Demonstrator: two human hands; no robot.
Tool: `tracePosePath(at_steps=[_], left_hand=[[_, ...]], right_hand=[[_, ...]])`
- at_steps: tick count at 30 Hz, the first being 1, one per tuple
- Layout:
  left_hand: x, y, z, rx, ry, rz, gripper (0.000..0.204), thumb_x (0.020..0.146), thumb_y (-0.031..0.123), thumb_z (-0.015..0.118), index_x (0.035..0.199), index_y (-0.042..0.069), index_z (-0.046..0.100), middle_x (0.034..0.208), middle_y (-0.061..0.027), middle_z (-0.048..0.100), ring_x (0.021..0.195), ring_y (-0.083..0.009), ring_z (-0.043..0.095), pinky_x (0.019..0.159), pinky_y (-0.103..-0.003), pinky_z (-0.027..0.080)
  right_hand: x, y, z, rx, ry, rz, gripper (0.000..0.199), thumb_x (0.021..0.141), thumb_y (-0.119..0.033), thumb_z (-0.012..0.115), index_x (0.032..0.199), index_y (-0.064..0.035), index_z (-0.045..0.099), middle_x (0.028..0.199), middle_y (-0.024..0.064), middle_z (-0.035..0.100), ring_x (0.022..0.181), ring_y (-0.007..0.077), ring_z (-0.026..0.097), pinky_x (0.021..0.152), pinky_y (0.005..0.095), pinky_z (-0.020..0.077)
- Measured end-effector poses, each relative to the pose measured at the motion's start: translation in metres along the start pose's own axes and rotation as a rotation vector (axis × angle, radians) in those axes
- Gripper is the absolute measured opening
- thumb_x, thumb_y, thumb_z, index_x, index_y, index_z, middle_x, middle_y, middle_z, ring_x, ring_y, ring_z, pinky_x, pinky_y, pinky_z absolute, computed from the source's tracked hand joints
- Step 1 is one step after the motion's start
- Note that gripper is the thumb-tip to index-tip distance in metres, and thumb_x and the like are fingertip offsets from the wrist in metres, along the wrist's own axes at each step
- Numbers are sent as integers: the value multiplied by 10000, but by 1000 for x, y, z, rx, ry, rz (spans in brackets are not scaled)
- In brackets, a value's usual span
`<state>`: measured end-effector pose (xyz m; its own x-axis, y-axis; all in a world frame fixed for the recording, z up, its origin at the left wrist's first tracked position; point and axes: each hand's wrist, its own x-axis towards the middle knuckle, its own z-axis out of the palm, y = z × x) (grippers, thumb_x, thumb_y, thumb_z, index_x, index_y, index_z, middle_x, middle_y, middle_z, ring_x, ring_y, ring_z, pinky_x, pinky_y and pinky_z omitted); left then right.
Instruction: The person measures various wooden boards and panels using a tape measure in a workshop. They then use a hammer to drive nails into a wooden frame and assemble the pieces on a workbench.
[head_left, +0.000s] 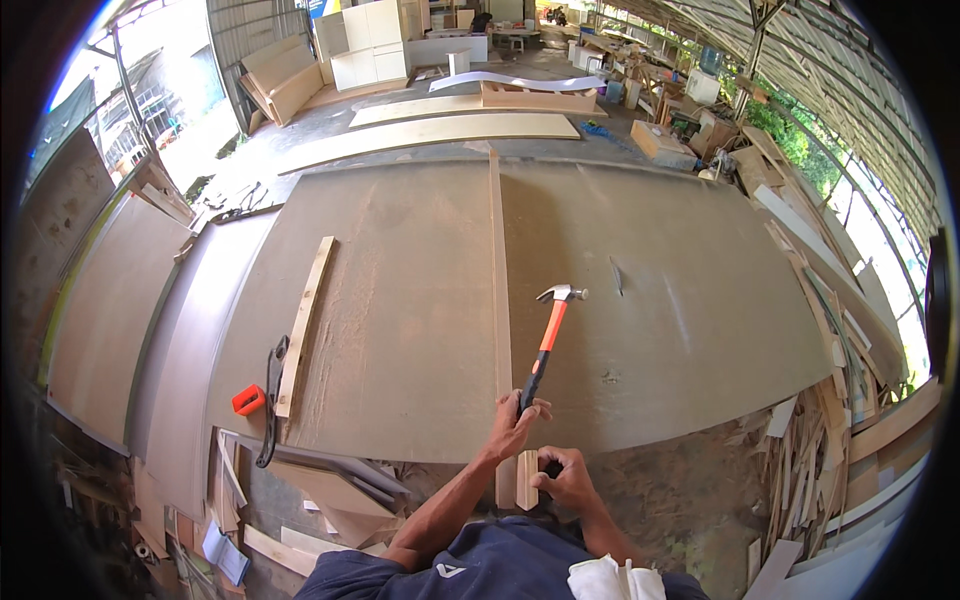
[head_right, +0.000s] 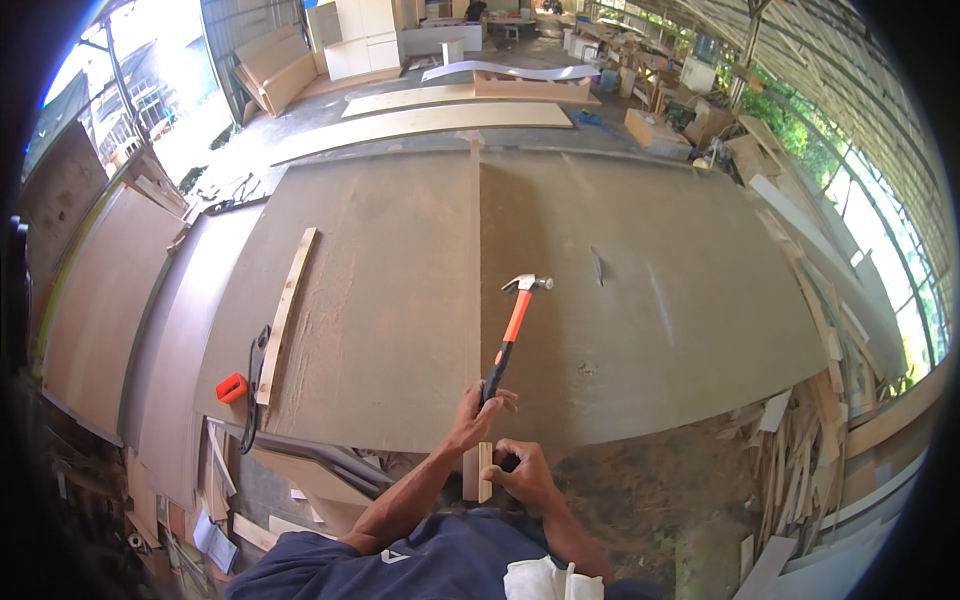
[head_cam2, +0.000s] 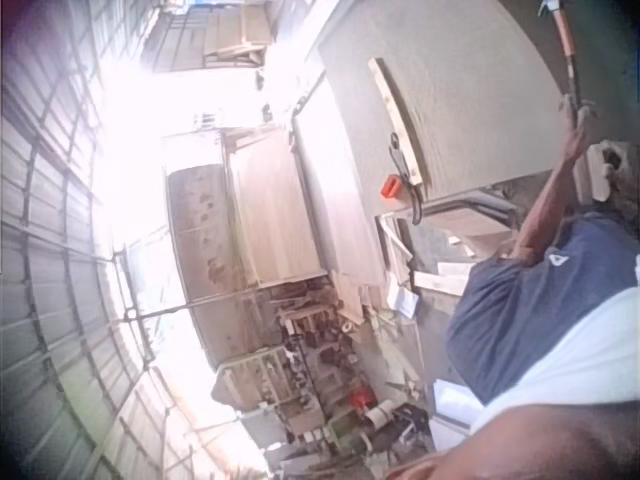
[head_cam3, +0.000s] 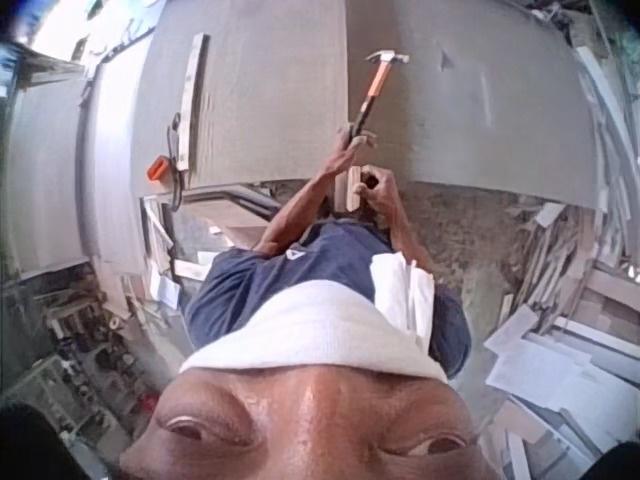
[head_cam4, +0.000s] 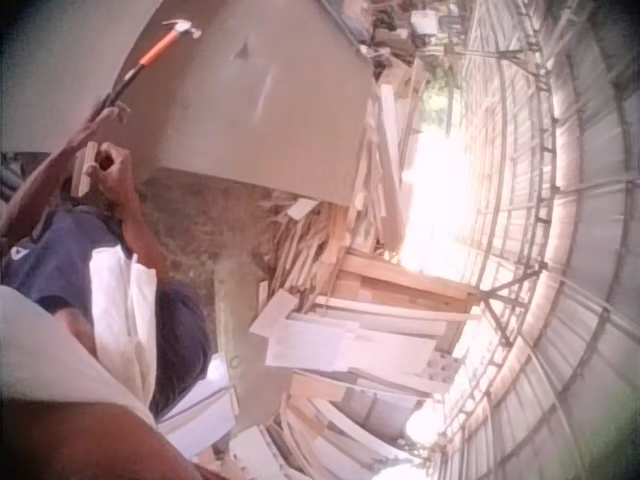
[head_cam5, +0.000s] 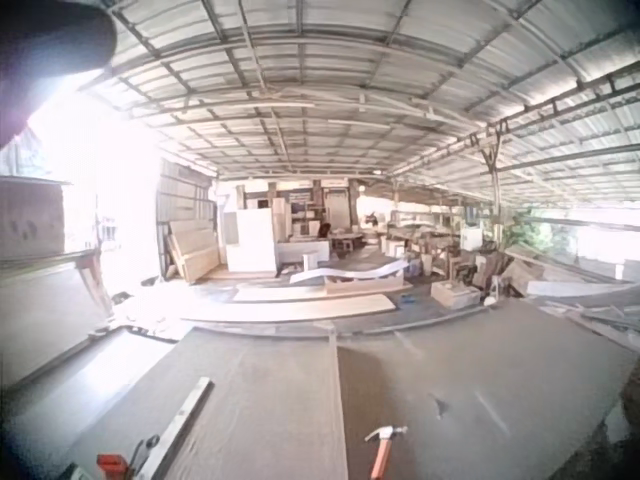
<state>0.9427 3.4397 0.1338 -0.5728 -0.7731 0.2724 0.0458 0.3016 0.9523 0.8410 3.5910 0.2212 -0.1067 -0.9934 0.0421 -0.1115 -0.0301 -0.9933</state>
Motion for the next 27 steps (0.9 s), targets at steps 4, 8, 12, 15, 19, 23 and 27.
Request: tracePosePath(at_steps=[4,8,12,15,19,23,27], left_hand=[[-3,-7,11,71,20,-97,260,975,228,486,912,55,671,904,-48,746,1029,-223,603,1084,-437,286],[-5,-22,16,-18,190,-202,307,966,218,489,805,25,665,842,-80,733,984,-228,625,1022,-397,374],[-6,-8,15,-159,251,-199,285,946,173,476,810,-2,655,798,-95,716,874,-206,658,870,-365,477],[-6,-25,21,-205,251,-201,265,939,162,474,816,-15,629,758,-91,704,838,-191,668,810,-357,502],[-1,-8,19,-73,185,-256,254,942,227,505,823,17,585,688,-59,689,854,-198,664,958,-391,425],[-2,-6,14,191,84,-132,242,943,263,541,829,53,575,680,-39,679,836,-227,642,1063,-425,308],[-2,-11,11,306,-16,-110,263,943,294,555,819,62,561,701,-70,658,855,-264,616,1055,-435,306]], right_hand=[[-3,30,-7,95,32,-40,524,793,-481,854,739,-37,581,648,-39,538,633,47,463,543,252,390],[-3,34,-25,85,96,67,498,892,-455,768,734,-26,570,689,-10,579,687,89,534,625,277,443],[17,80,-82,-512,462,107,359,914,-318,748,776,-15,613,631,100,621,598,199,584,599,358,481],[36,140,-142,-891,490,272,316,918,-302,734,879,-8,626,883,181,676,802,301,649,747,444,511],[50,165,-164,-1299,467,169,307,936,-262,687,1103,-13,621,1337,206,546,1265,384,489,1048,511,383],[84,124,-105,-1337,703,-68,427,985,-344,609,1247,-7,597,1436,219,483,1397,379,388,1149,515,278],[134,112,-50,317,209,-89,413,1025,-336,562,1272,-4,555,1064,150,667,1117,248,600,1049,447,409]])
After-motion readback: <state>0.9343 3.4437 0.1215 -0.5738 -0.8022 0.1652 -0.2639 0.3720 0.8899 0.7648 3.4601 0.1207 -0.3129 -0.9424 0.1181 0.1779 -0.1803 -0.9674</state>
